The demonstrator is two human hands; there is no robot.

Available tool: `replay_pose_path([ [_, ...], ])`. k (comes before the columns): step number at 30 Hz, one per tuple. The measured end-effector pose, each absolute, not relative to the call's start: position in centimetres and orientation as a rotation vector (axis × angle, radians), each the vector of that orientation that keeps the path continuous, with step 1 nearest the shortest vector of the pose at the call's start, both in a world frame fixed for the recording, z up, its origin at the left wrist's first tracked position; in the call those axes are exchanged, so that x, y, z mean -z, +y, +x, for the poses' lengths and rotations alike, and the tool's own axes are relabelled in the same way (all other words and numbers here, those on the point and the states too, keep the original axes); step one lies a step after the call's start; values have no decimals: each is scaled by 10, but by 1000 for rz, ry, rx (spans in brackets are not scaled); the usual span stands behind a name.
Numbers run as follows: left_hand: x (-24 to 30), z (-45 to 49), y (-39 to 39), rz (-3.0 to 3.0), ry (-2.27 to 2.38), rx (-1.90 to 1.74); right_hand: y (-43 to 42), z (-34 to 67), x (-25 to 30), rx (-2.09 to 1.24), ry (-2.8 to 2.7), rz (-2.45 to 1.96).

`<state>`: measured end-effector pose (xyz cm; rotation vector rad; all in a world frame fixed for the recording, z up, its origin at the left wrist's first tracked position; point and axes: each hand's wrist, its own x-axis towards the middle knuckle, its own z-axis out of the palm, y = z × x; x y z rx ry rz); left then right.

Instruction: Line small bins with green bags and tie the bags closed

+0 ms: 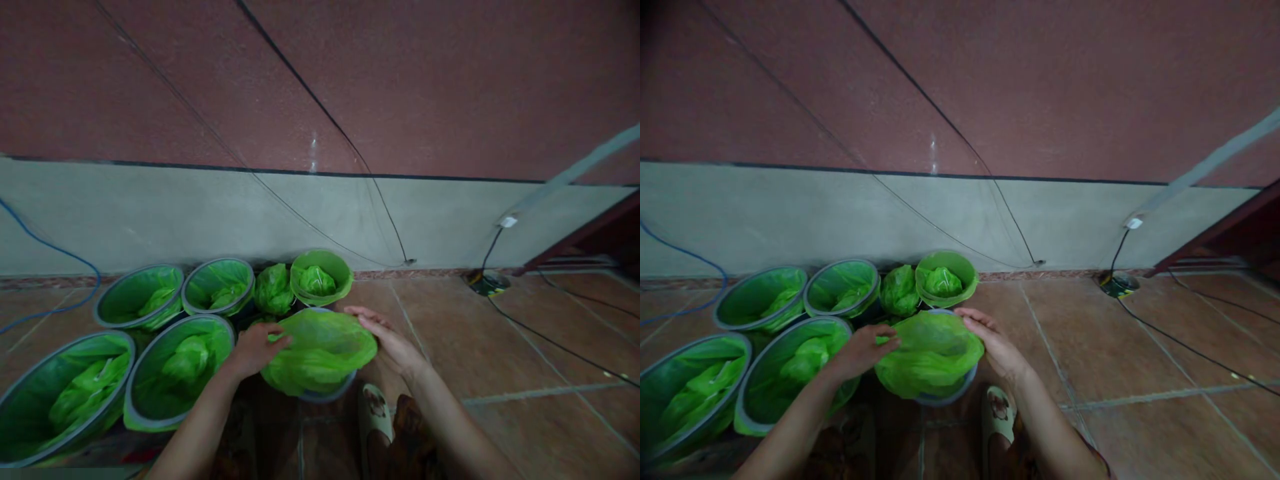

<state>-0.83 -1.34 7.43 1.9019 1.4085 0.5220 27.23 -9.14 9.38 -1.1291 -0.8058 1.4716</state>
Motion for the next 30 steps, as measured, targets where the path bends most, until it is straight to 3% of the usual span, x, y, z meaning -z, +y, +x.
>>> replay_pose_path([
  [5, -83, 36, -4, 1802, 1077, -702, -89, 242, -83, -1537, -1073, -1091],
  [10, -81, 47, -10, 1904, 695, -440, -90, 248, -86, -1522, -1324, -1082],
  [19, -80, 33, -6, 2320, 998, -165, -91, 279, -91, -697, -1741, -1649],
  [30, -80, 54, -18, 1428, 770, -292, -86, 265, -91, -223, -1630, -1557],
])
